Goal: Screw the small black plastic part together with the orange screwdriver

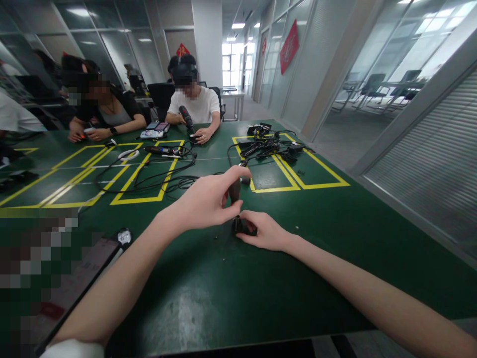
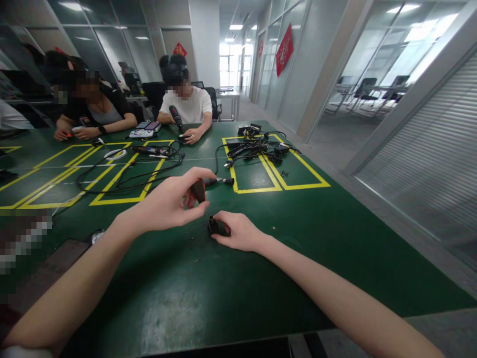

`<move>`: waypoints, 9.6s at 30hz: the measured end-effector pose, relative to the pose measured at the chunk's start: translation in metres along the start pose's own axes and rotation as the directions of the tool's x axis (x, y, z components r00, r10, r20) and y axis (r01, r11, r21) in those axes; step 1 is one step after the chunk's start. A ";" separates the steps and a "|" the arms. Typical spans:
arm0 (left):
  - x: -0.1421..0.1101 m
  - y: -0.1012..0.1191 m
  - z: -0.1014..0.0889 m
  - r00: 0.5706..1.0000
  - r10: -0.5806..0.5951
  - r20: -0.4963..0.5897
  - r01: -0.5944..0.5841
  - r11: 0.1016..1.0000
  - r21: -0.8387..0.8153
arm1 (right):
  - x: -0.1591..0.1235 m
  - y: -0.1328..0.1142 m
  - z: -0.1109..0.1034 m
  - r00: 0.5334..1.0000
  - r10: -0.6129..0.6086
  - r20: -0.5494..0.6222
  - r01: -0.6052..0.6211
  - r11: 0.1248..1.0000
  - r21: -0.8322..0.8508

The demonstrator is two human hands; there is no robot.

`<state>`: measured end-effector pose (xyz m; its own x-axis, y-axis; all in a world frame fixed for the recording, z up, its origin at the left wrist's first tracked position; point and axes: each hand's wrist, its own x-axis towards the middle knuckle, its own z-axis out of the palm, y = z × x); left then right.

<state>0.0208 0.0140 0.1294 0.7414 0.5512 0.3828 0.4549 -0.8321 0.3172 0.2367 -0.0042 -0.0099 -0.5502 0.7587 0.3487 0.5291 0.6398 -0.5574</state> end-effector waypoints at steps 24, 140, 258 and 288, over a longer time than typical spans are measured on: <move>-0.004 -0.004 -0.005 0.997 -0.037 0.073 0.043 0.996 -0.076 | 0.001 -0.004 0.007 0.998 -0.046 -0.030 0.034 0.947 -0.321; -0.089 -0.028 0.087 0.960 -0.226 0.167 0.279 0.844 -0.459 | 0.005 -0.065 0.006 0.800 0.360 -0.481 -0.051 0.839 0.542; -0.071 -0.078 0.073 0.899 -0.184 0.397 0.384 0.768 -0.512 | 0.009 -0.055 0.013 0.912 0.183 -0.368 0.013 0.882 0.472; -0.062 -0.060 0.090 0.893 -0.412 0.180 0.391 0.514 -0.763 | 0.011 -0.056 0.011 0.883 0.265 -0.388 0.016 0.809 0.588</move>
<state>-0.0079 0.0243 0.0086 0.5637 0.8241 0.0550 0.1473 -0.1659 0.9751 0.1944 -0.0329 0.0168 -0.0948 0.8866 0.4526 0.0392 0.4577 -0.8883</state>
